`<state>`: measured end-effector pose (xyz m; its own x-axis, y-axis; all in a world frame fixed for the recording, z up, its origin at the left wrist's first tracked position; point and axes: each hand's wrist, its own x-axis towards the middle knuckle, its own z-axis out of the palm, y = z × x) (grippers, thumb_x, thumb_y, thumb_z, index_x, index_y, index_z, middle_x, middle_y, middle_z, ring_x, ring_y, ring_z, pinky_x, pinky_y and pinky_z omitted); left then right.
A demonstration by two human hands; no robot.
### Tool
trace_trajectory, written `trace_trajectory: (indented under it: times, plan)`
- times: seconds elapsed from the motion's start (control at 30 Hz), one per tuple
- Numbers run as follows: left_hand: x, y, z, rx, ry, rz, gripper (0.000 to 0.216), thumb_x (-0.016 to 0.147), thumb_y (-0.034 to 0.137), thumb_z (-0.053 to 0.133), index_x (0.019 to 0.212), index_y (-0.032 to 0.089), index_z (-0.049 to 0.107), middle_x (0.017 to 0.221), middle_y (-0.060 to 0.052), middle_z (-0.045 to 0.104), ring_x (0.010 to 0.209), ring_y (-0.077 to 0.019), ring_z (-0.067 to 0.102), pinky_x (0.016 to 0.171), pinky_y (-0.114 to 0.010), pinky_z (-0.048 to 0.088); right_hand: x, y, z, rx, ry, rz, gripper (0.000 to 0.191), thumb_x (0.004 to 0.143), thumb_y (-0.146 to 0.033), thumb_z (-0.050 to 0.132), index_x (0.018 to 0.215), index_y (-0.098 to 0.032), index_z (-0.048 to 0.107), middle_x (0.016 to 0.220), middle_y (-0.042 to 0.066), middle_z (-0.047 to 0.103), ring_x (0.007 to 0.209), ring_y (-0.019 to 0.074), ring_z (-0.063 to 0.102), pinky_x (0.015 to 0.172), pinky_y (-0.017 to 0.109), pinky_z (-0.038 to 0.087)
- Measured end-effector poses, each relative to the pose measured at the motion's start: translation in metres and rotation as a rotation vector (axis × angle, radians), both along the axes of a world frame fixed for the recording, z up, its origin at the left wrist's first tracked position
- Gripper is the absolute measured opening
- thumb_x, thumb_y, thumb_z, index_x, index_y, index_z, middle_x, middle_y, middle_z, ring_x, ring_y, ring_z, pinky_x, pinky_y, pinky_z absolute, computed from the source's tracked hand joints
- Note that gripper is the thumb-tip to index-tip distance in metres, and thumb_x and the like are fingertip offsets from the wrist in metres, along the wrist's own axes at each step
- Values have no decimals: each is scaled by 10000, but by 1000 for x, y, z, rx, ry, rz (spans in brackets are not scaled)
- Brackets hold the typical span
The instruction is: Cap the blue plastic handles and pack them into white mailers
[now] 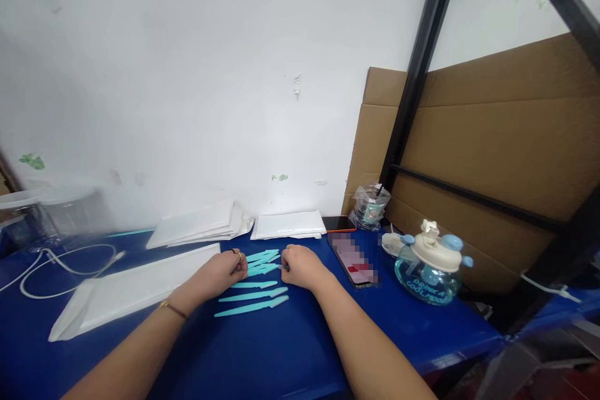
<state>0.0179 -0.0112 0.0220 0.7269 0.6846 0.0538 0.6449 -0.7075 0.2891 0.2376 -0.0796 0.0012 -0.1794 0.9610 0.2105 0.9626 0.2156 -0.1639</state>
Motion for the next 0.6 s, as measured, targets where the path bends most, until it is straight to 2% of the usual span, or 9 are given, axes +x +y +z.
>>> trace_trajectory:
  times: [0.17, 0.27, 0.43, 0.6]
  plan:
    - [-1, 4, 0, -70, -165, 22, 166, 806, 313, 439, 829, 197, 555, 780, -11, 586, 679, -142, 533, 593, -243, 373, 0, -1, 0, 13, -15, 18, 61, 689, -172, 590, 732, -157, 630, 765, 46, 601, 643, 138, 531, 548, 227, 311]
    - [-2, 4, 5, -106, -182, 31, 190, 818, 323, 406, 855, 196, 543, 725, -2, 594, 649, -142, 532, 567, -245, 357, -1, -1, 1, 15, -1, 40, 79, 689, -138, 574, 725, -154, 643, 754, 47, 612, 641, 138, 540, 560, 222, 329]
    - [-5, 5, 12, 3, -107, 16, 111, 765, 271, 481, 778, 212, 573, 749, 1, 629, 702, -146, 562, 593, -241, 342, 5, 3, -3, 9, 112, 120, 163, 685, -68, 533, 732, -155, 663, 749, 31, 624, 632, 119, 545, 578, 200, 362]
    - [-5, 8, 9, 102, -14, 6, 103, 761, 246, 498, 731, 223, 593, 741, 10, 645, 710, -150, 571, 621, -249, 327, 14, 4, -4, -8, 235, 182, 186, 745, -92, 521, 784, -174, 683, 819, 31, 625, 673, 112, 559, 623, 198, 396]
